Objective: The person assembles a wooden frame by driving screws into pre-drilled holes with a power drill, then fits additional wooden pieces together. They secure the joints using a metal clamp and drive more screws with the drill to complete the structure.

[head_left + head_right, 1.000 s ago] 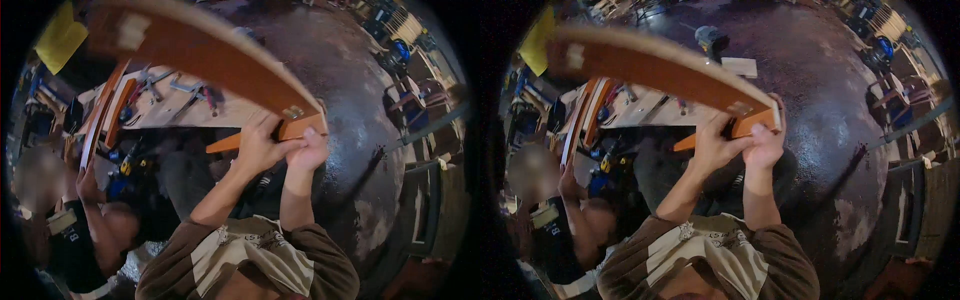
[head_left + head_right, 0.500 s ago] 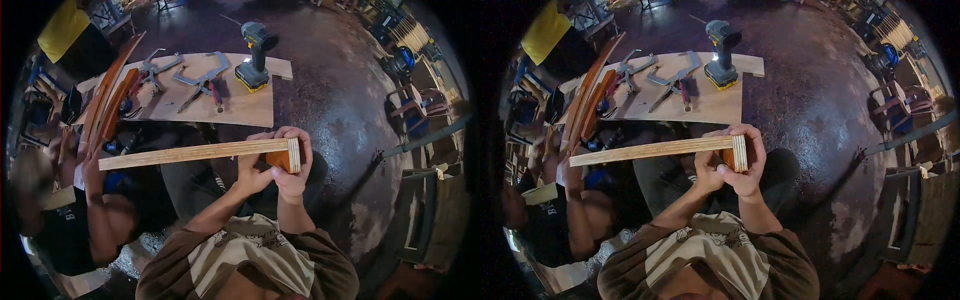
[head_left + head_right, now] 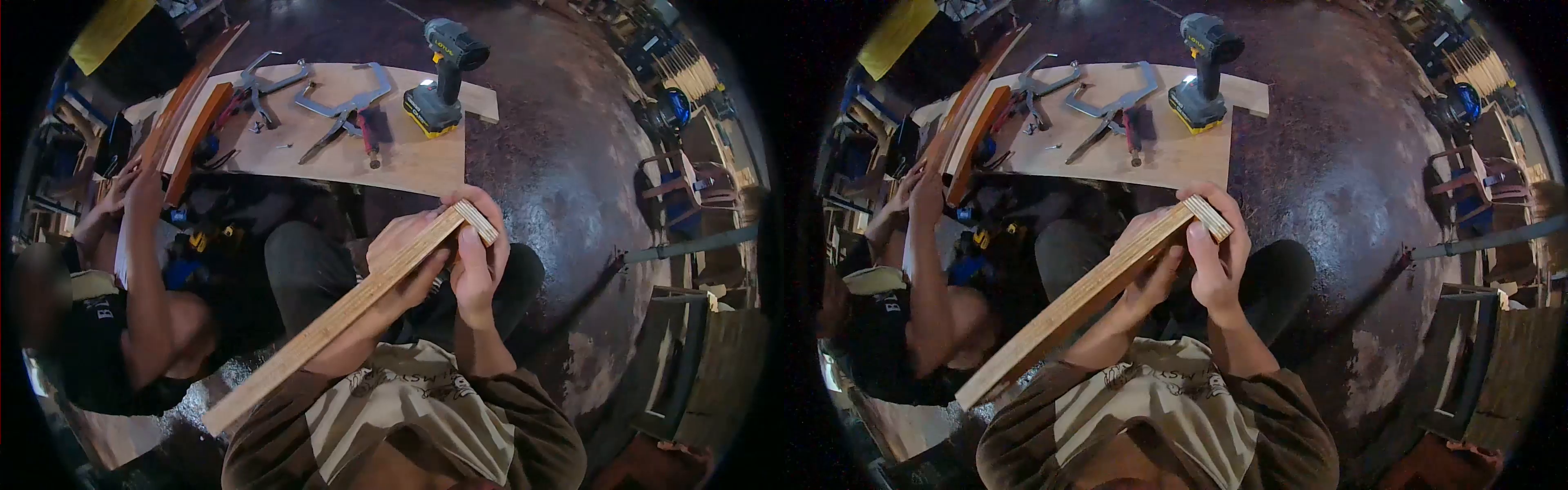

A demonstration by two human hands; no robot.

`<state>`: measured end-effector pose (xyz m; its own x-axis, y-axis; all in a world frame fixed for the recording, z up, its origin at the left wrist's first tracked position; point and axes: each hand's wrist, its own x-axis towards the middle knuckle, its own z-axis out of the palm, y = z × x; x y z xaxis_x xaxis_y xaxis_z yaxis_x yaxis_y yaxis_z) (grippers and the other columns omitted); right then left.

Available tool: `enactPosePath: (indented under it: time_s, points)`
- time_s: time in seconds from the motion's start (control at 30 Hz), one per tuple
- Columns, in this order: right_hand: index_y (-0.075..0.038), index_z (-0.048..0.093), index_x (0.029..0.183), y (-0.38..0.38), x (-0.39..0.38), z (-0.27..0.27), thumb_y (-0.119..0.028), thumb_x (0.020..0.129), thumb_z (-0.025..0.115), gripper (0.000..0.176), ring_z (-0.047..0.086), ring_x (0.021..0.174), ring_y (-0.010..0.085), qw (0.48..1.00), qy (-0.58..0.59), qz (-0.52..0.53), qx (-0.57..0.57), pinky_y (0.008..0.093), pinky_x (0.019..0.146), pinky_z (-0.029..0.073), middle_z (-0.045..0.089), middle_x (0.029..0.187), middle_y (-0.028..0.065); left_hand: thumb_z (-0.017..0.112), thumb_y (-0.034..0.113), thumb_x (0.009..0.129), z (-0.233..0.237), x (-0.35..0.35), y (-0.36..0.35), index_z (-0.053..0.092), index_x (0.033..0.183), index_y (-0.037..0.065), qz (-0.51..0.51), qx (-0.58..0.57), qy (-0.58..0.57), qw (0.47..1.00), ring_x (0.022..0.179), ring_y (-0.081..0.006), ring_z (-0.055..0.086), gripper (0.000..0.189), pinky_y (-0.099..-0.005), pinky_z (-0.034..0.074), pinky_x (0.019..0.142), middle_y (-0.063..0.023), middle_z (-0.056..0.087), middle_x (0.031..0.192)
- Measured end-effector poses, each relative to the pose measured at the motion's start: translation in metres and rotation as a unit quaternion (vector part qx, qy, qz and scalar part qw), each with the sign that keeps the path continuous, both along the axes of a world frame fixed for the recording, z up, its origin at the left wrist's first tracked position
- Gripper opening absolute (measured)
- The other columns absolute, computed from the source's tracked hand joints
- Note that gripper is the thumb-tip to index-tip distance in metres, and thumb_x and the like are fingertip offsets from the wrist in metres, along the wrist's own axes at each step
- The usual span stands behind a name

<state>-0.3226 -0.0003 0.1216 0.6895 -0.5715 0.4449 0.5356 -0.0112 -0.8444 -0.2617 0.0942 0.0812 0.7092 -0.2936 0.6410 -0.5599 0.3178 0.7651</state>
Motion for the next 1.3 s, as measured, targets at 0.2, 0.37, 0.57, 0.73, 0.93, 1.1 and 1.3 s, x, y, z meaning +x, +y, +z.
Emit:
enactPosePath:
  time_s: [0.2, 0.37, 0.57, 0.73, 0.93, 1.1, 1.3]
  points:
    - [0.004, 0.055, 0.122, 0.004, 0.004, 0.005, -0.015, 0.099, 0.051, 0.031, 0.059, 0.107, 0.0169, 1.000, 0.016, 0.000, -0.013, 0.0307, 0.098, 0.044, 0.064, 0.118, 0.0147, 0.075, 0.006, 0.080, 0.021, 0.011, 0.005, 0.066, 0.114, -0.004, 0.066, 0.061, -0.176, 0.980, 0.092, -0.0366, 0.071, 0.037, -0.0405, 0.058, 0.080, -0.0178, 0.071, 0.109]
    - [0.005, 0.053, 0.124, 0.009, 0.005, 0.009, -0.022, 0.100, 0.052, 0.036, 0.059, 0.109, 0.0192, 0.999, 0.005, 0.012, 0.034, 0.0321, 0.099, 0.044, 0.064, 0.118, 0.0170, 0.077, 0.008, 0.078, 0.036, 0.009, 0.004, 0.068, 0.111, -0.003, 0.066, 0.043, -0.147, 0.986, 0.093, -0.0324, 0.071, 0.036, -0.0390, 0.059, 0.080, -0.0162, 0.070, 0.106]
    - [0.006, 0.058, 0.117, 0.005, 0.003, 0.006, -0.028, 0.096, 0.048, 0.041, 0.063, 0.097, 0.0208, 0.998, -0.004, 0.010, 0.063, 0.0318, 0.090, 0.049, 0.066, 0.106, 0.0172, 0.076, 0.009, 0.081, 0.031, -0.007, 0.004, 0.068, 0.117, -0.001, 0.085, 0.044, -0.084, 0.992, 0.090, -0.0278, 0.067, 0.039, -0.0352, 0.055, 0.079, -0.0151, 0.068, 0.102]
    - [0.007, 0.061, 0.110, 0.014, 0.009, 0.003, -0.022, 0.092, 0.049, 0.036, 0.063, 0.089, 0.0195, 0.996, 0.004, -0.041, 0.076, 0.0313, 0.083, 0.050, 0.066, 0.098, 0.0161, 0.077, 0.010, 0.081, 0.020, -0.009, 0.004, 0.070, 0.115, -0.001, 0.105, 0.043, -0.079, 0.990, 0.087, -0.0264, 0.067, 0.037, -0.0348, 0.054, 0.077, -0.0147, 0.068, 0.100]
    - [0.006, 0.062, 0.106, 0.016, 0.009, 0.002, -0.022, 0.092, 0.049, 0.035, 0.062, 0.085, 0.0187, 0.997, -0.003, -0.066, 0.038, 0.0305, 0.079, 0.050, 0.066, 0.095, 0.0152, 0.078, 0.009, 0.078, 0.013, -0.006, 0.005, 0.070, 0.114, -0.001, 0.107, 0.045, -0.111, 0.987, 0.084, -0.0259, 0.067, 0.039, -0.0336, 0.055, 0.073, -0.0145, 0.068, 0.099]
    - [0.006, 0.062, 0.105, 0.018, 0.008, 0.008, -0.023, 0.092, 0.048, 0.034, 0.062, 0.083, 0.0185, 0.995, -0.005, -0.097, 0.013, 0.0299, 0.077, 0.050, 0.066, 0.094, 0.0153, 0.078, 0.010, 0.077, 0.019, -0.001, 0.007, 0.070, 0.114, -0.002, 0.105, 0.038, -0.148, 0.983, 0.082, -0.0264, 0.067, 0.040, -0.0327, 0.055, 0.072, -0.0151, 0.068, 0.098]
    - [0.006, 0.062, 0.103, 0.017, 0.009, 0.006, -0.024, 0.091, 0.048, 0.035, 0.062, 0.082, 0.0188, 0.995, -0.008, -0.100, 0.016, 0.0307, 0.077, 0.050, 0.067, 0.093, 0.0160, 0.078, 0.010, 0.078, 0.020, 0.000, 0.005, 0.069, 0.115, -0.004, 0.105, 0.030, -0.154, 0.982, 0.083, -0.0271, 0.067, 0.041, -0.0331, 0.055, 0.072, -0.0167, 0.068, 0.099]
